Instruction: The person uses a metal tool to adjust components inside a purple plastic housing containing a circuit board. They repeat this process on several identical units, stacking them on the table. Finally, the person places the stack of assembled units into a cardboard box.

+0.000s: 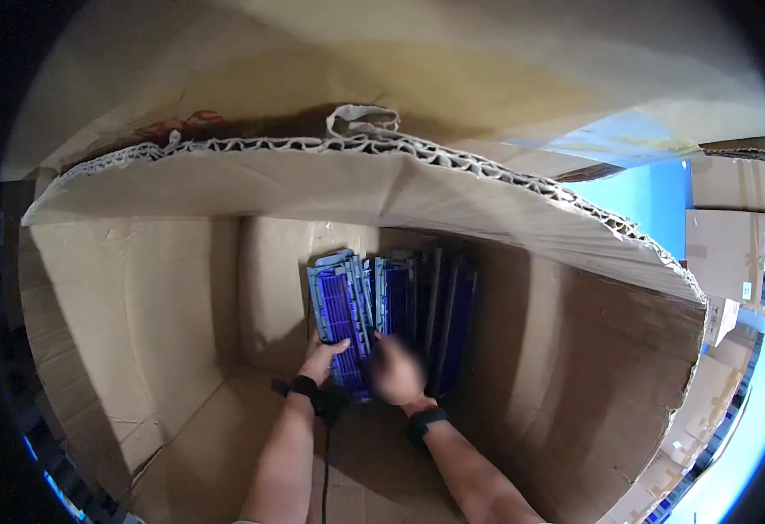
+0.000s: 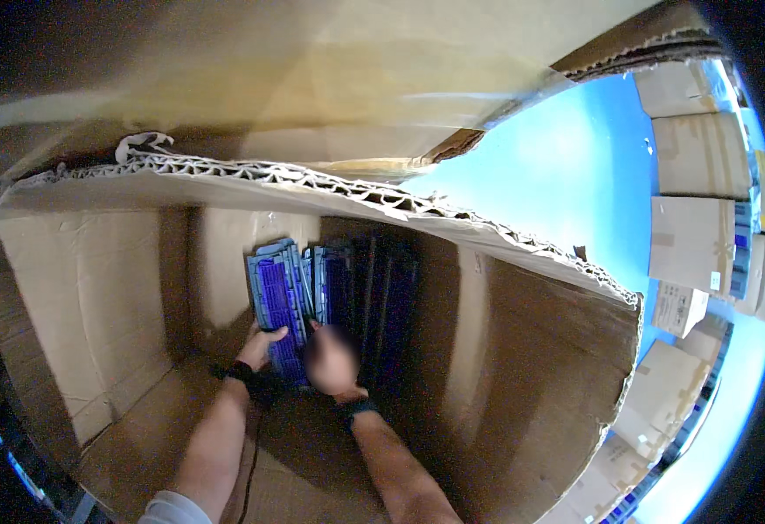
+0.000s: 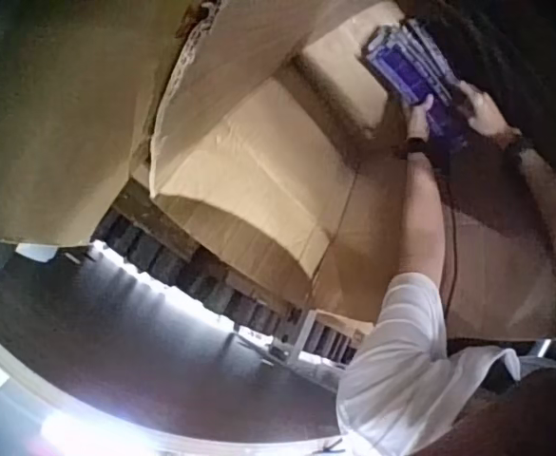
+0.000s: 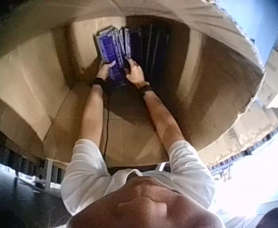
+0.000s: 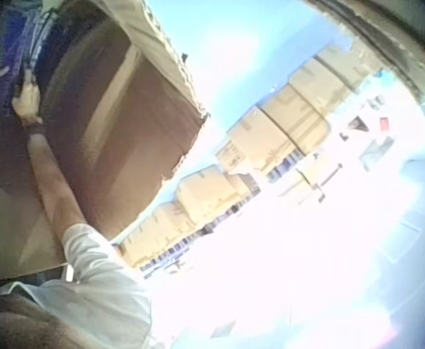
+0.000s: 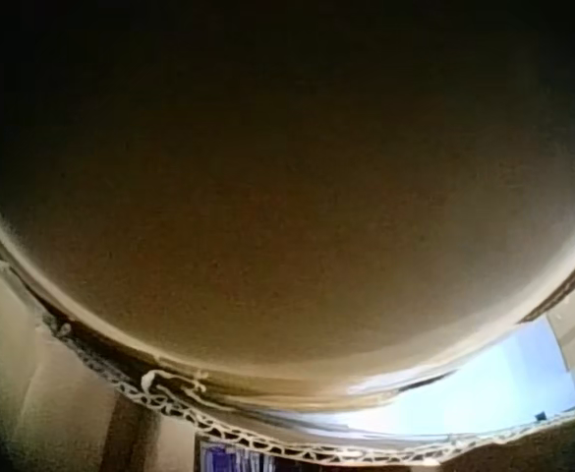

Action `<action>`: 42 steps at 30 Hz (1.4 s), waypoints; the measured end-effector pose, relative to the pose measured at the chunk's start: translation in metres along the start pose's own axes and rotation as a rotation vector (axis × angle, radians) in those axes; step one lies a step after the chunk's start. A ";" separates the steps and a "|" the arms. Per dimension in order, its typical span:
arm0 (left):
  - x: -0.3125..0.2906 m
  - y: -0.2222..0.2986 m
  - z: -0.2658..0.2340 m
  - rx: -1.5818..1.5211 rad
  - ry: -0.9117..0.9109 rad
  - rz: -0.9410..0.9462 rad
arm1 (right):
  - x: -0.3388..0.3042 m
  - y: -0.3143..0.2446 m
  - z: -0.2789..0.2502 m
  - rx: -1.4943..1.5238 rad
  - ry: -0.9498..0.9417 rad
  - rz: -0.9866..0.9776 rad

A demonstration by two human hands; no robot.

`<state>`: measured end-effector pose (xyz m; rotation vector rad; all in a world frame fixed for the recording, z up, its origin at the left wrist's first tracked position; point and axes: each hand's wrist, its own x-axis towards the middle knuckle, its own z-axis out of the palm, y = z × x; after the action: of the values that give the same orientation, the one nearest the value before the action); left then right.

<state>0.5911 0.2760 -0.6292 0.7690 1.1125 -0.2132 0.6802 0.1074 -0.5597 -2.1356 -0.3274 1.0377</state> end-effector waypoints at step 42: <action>0.042 -0.019 0.066 0.591 0.130 0.425 | 0.019 -0.003 -0.010 0.072 -0.050 0.301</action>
<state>0.6481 0.2276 -0.6594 1.5431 0.9847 -0.1316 0.7002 0.1137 -0.5641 -2.1380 0.0110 1.2529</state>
